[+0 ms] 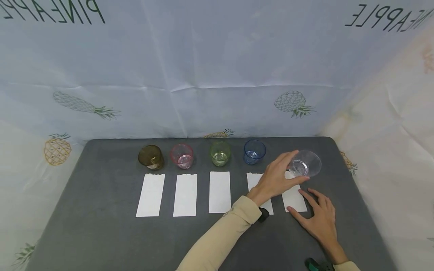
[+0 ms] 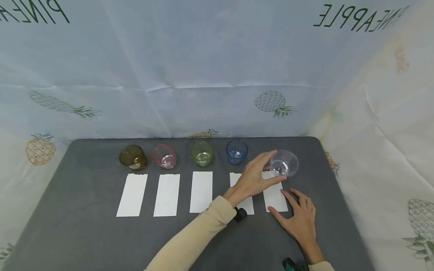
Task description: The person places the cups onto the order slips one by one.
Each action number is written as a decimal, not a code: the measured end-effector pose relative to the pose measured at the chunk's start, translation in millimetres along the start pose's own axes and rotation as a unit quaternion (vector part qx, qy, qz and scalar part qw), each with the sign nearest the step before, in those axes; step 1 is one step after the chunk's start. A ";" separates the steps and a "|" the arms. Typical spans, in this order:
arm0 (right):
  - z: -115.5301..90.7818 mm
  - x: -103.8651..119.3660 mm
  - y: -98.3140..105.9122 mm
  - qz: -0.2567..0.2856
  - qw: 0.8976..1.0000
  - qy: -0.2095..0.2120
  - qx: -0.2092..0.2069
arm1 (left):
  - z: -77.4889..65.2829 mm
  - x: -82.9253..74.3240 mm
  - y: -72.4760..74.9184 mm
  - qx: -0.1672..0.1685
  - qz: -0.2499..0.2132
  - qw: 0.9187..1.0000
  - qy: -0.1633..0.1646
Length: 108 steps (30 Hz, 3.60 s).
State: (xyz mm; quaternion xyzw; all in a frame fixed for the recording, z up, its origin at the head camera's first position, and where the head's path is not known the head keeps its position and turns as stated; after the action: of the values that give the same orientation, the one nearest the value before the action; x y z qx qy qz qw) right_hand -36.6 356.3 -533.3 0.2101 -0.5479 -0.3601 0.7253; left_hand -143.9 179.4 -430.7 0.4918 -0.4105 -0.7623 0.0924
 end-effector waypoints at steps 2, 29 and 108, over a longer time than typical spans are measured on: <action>-0.5 -0.2 0.5 0.001 1.000 0.001 -0.002 | -4.0 1.6 -2.6 0.003 -0.002 1.000 0.000; 0.2 -1.8 3.4 -0.008 1.000 -0.007 0.005 | -46.6 7.5 -33.3 -0.032 -0.001 0.999 -0.033; -16.8 25.4 29.7 0.097 0.994 -0.035 -0.036 | -46.4 8.5 -37.9 -0.029 -0.022 0.997 0.070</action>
State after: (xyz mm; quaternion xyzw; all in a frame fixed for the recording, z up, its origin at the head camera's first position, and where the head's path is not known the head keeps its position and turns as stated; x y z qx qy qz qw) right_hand -8.5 355.0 -501.4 0.1169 -0.5775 -0.3144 0.7443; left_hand -100.0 174.4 -471.9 0.5499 -0.3702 -0.7394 0.1181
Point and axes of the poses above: each hand's wrist, its own z-axis towards the middle knuckle, its own y-axis out of the back of the hand, x = y × z, the point moved 4 cm from there along z, towards the middle knuckle, and after that the axes turned 14 degrees about z, right-handed, at the moved point
